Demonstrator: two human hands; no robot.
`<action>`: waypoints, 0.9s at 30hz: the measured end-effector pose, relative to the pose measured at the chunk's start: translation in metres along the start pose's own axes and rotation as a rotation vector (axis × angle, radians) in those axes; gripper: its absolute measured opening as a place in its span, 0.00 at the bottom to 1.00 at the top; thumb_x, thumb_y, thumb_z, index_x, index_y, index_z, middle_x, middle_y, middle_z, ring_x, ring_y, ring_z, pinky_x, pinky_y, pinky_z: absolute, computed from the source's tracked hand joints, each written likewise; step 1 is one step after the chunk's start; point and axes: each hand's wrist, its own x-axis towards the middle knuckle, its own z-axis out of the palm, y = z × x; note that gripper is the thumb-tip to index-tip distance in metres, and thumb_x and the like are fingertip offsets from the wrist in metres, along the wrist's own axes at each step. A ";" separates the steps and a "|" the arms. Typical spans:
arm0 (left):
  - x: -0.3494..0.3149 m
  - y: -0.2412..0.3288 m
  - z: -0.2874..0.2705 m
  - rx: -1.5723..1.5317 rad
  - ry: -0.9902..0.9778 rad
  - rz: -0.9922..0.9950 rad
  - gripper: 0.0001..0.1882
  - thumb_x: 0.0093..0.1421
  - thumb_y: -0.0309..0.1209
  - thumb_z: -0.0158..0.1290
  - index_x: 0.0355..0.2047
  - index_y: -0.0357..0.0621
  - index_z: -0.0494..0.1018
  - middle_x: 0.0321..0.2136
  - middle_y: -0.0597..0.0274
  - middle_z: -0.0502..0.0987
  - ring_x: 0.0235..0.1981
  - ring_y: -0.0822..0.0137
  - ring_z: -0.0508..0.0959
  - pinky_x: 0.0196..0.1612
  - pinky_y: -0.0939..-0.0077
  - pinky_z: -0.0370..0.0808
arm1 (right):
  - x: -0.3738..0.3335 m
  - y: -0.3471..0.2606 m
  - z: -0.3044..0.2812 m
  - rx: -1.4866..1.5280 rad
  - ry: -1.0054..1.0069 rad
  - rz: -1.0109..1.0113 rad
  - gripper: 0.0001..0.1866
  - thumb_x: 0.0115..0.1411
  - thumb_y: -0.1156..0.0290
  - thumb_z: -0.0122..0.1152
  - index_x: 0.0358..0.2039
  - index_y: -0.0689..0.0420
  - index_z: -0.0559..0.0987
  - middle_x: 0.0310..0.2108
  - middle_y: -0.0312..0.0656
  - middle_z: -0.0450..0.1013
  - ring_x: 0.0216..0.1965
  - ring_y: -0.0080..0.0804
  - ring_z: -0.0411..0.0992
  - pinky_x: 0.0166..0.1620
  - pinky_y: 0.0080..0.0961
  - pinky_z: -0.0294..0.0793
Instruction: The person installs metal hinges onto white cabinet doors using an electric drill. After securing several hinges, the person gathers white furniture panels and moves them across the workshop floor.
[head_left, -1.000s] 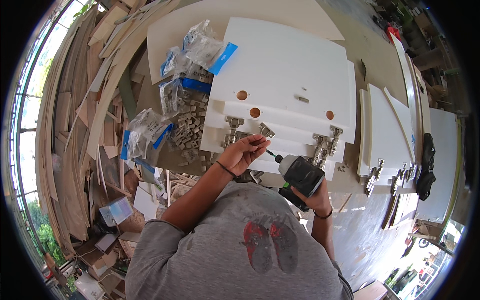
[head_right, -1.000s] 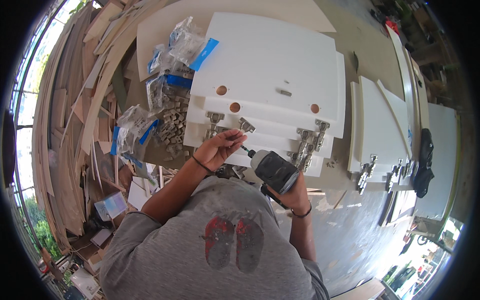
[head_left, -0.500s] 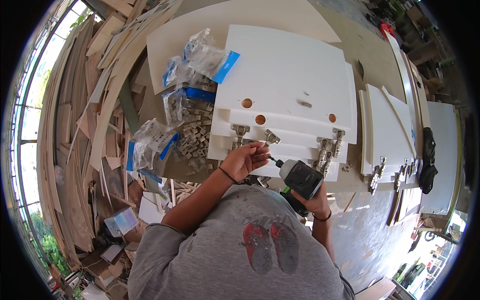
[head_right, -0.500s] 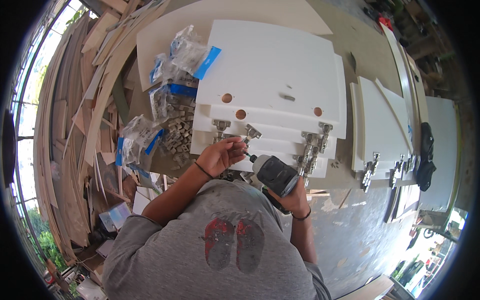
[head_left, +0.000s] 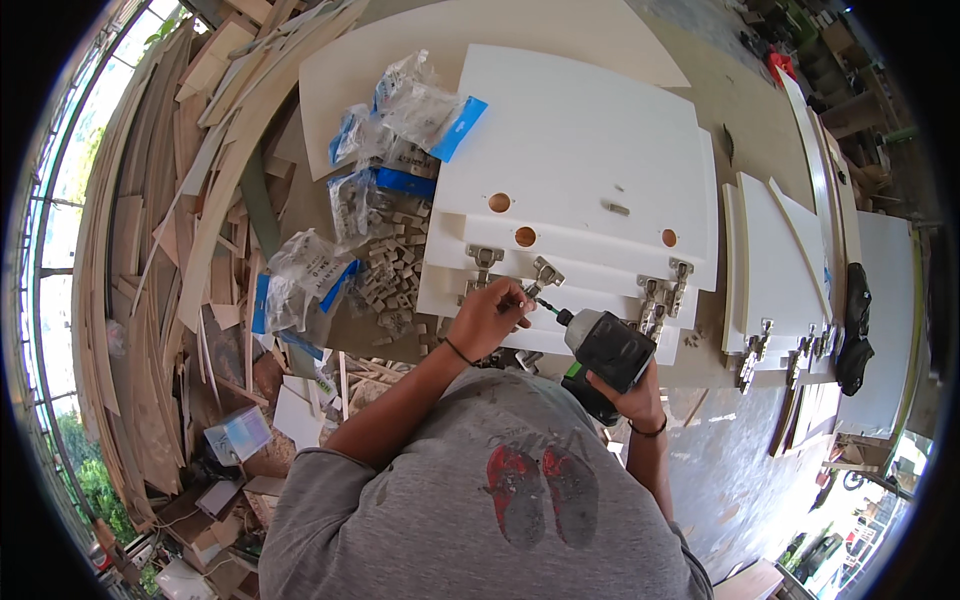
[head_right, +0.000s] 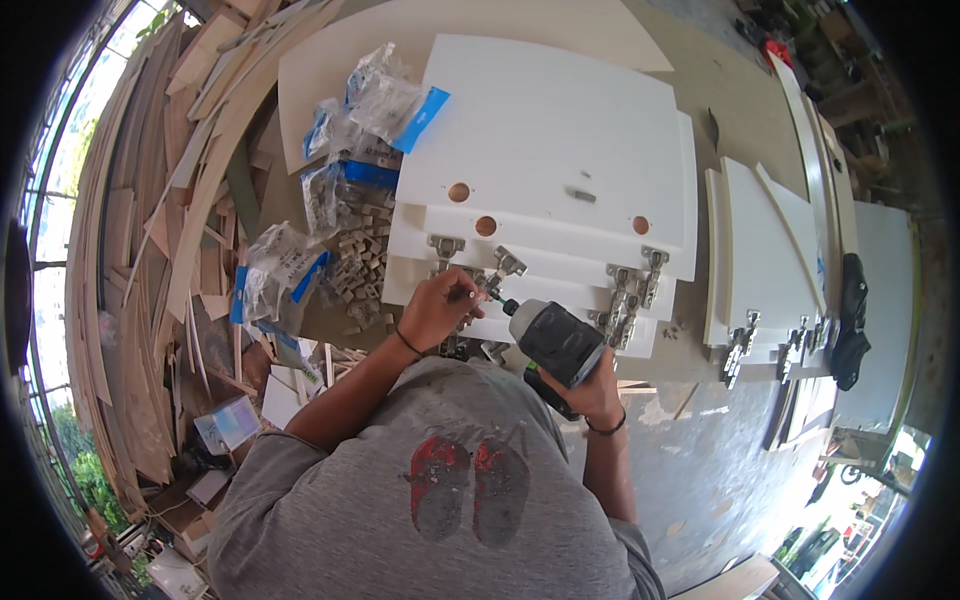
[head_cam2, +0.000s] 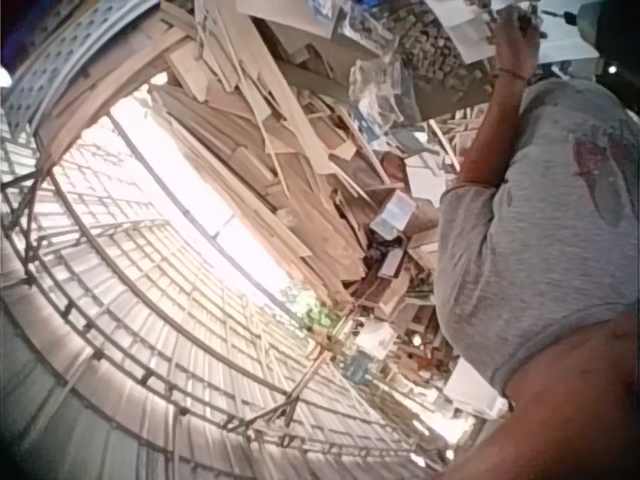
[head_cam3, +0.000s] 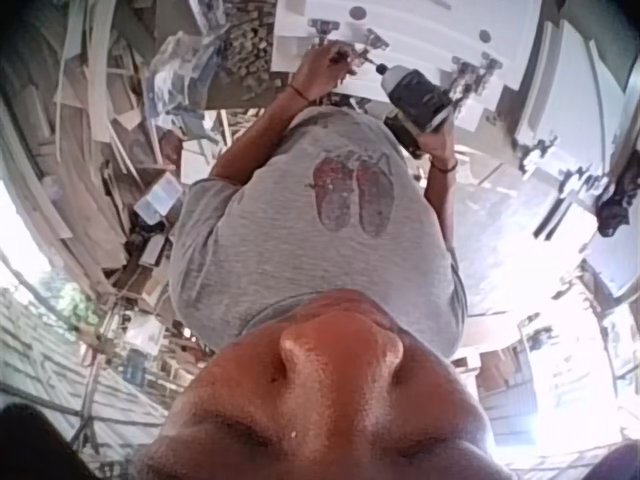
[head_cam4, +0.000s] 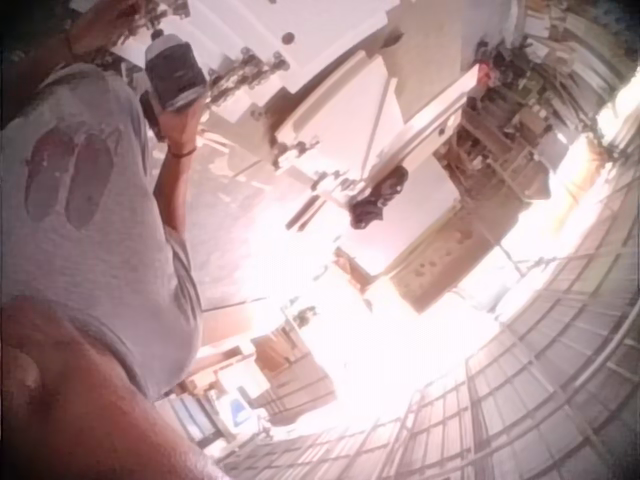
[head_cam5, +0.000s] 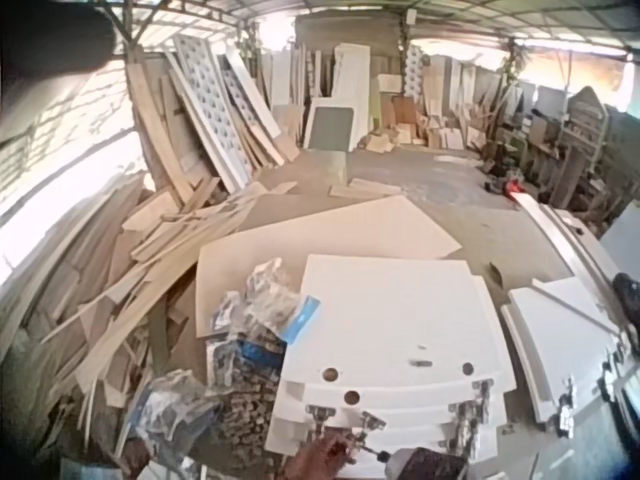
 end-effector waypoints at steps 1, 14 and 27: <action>0.000 0.000 0.000 0.001 -0.002 -0.002 0.04 0.56 0.21 0.49 0.27 0.36 0.64 0.30 0.58 0.76 0.30 0.73 0.78 0.24 0.84 0.71 | 0.000 -0.001 -0.001 0.002 0.001 0.002 0.29 0.39 0.79 0.69 0.44 0.63 0.70 0.39 0.41 0.73 0.40 0.26 0.70 0.45 0.25 0.69; 0.001 0.008 0.009 0.130 0.004 0.215 0.06 0.49 0.14 0.47 0.28 0.35 0.69 0.30 0.58 0.78 0.28 0.72 0.77 0.31 0.80 0.73 | 0.002 -0.017 -0.004 0.044 -0.027 0.005 0.22 0.41 0.77 0.65 0.40 0.63 0.75 0.37 0.44 0.75 0.38 0.28 0.73 0.43 0.23 0.71; 0.007 0.007 0.014 0.607 0.113 0.450 0.07 0.46 0.20 0.51 0.28 0.41 0.74 0.27 0.56 0.78 0.28 0.59 0.78 0.31 0.71 0.75 | 0.003 0.004 -0.011 -0.054 -0.042 0.019 0.23 0.39 0.74 0.67 0.38 0.64 0.75 0.33 0.46 0.75 0.34 0.30 0.75 0.39 0.25 0.72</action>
